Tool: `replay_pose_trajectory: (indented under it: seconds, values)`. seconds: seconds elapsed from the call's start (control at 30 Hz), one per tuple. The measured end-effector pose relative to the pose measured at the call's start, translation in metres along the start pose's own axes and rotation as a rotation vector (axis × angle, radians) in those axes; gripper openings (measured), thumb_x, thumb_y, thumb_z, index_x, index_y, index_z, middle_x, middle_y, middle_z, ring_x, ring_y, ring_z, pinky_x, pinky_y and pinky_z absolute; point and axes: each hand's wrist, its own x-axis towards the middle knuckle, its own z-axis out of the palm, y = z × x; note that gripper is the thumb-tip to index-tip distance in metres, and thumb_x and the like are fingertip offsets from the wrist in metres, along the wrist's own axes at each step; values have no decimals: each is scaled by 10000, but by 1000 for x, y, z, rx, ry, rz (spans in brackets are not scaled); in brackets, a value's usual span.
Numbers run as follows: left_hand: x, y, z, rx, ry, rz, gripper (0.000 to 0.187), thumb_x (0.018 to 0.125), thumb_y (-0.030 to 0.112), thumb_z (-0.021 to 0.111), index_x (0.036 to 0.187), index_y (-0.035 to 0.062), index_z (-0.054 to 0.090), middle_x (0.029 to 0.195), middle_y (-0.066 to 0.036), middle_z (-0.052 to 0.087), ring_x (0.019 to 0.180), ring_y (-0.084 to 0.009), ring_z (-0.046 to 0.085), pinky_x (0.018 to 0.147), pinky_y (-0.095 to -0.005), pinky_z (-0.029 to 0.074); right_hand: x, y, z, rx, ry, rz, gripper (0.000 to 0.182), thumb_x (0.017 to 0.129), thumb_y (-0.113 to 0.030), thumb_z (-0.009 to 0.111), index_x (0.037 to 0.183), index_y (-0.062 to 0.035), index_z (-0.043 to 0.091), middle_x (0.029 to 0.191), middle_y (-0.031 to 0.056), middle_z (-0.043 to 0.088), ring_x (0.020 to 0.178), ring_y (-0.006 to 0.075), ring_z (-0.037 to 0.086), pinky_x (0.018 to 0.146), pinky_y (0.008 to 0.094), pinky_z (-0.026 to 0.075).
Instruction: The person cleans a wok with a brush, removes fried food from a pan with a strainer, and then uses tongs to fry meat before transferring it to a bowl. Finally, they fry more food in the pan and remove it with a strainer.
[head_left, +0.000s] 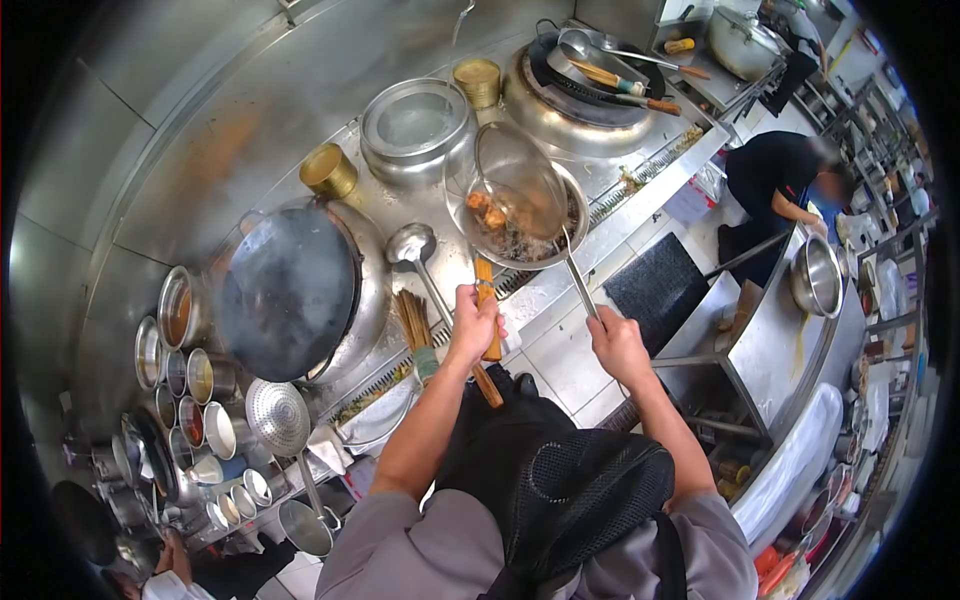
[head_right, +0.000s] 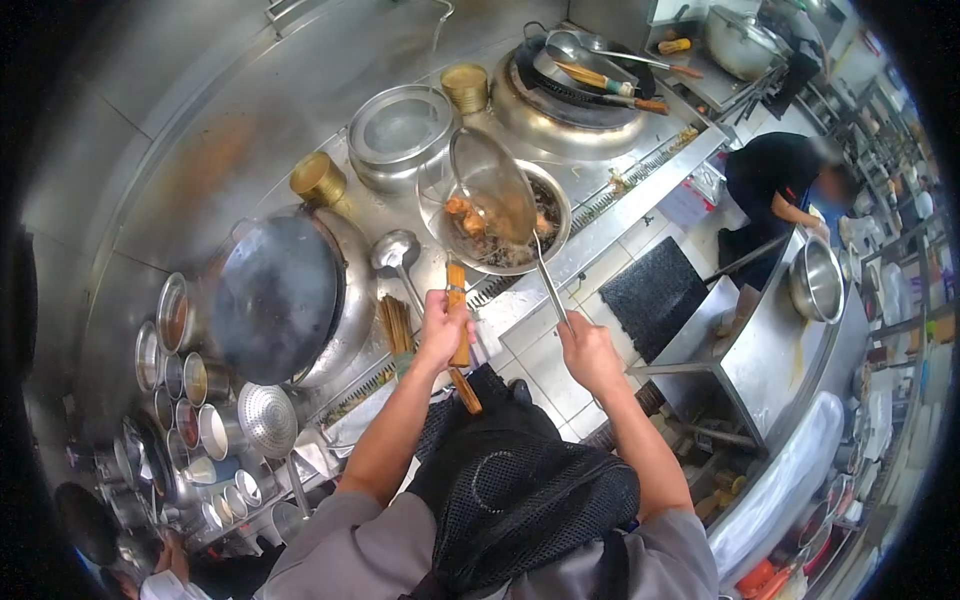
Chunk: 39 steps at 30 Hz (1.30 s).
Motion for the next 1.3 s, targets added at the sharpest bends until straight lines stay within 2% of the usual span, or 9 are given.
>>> replay_pose_trajectory:
  seconds: [0.33, 0.43, 0.5, 0.53, 0.83, 0.97, 1.07, 1.13, 1.3]
  values:
    - [-5, 25, -11, 390, 109, 35, 249, 927, 46, 481, 1150, 5, 379, 790, -112, 537, 559, -152, 563, 410, -309, 479, -9, 5, 15, 147, -98, 171, 160, 928, -134, 543, 992, 1, 601, 743, 274, 617, 700, 476, 612, 639, 537, 488]
    - [1, 0, -13, 718, 166, 282, 285, 898, 46, 511, 1155, -5, 397, 858, -193, 564, 666, -274, 615, 549, -399, 516, -3, 13, 25, -53, 32, -27, 168, 929, -142, 550, 1036, -24, 603, 733, 272, 622, 667, 466, 617, 609, 533, 497]
    - [-6, 2, -11, 849, 258, 521, 325, 874, 47, 531, 1170, -11, 410, 956, -265, 560, 857, -407, 599, 756, -468, 484, -3, 15, 13, -80, 48, 22, 169, 930, -151, 550, 1050, -41, 596, 716, 266, 626, 646, 462, 620, 581, 535, 502]
    - [-12, 12, -8, 775, 266, 467, 317, 872, 42, 528, 1168, -14, 427, 1022, -286, 544, 986, -456, 542, 870, -483, 421, -3, 15, 3, -114, 89, 13, 168, 931, -154, 548, 1051, -46, 596, 708, 263, 626, 646, 462, 622, 582, 540, 503]
    - [-19, 26, -26, 773, 297, 520, 352, 870, 23, 531, 1206, -30, 441, 1056, -264, 541, 988, -432, 553, 863, -469, 437, 82, 42, -76, -879, -233, -273, 294, 877, -91, 495, 1155, -18, 557, 802, 153, 677, 671, 325, 682, 564, 425, 556]
    - [-25, 23, -31, 717, 284, 502, 362, 870, 18, 540, 1214, -55, 452, 1095, -265, 528, 1037, -430, 532, 911, -462, 423, 128, 17, -73, -979, -265, -345, 171, 850, -99, 542, 985, -25, 617, 835, 159, 684, 764, 317, 702, 637, 399, 579]
    - [-28, 20, -36, 690, 275, 489, 352, 883, 29, 540, 1211, -66, 457, 1102, -267, 527, 1035, -433, 532, 910, -462, 425, 154, 10, -68, -987, -292, -469, 120, 861, -72, 531, 894, 0, 621, 753, 179, 673, 672, 310, 696, 585, 387, 578]
    - [-30, 19, -39, 674, 283, 542, 359, 889, 41, 542, 1218, -71, 451, 1119, -279, 528, 1047, -443, 537, 914, -460, 431, 165, -36, -75, -654, -669, 219, 138, 875, -69, 526, 845, 44, 598, 636, 169, 639, 530, 272, 660, 473, 363, 554]
    - [-26, 21, -44, 631, 285, 486, 365, 889, 48, 545, 1220, -69, 443, 1106, -278, 537, 1032, -445, 552, 910, -460, 441, 153, -13, -81, -180, -692, 323, 210, 897, -127, 566, 860, 79, 582, 582, 127, 606, 423, 178, 590, 351, 318, 487]
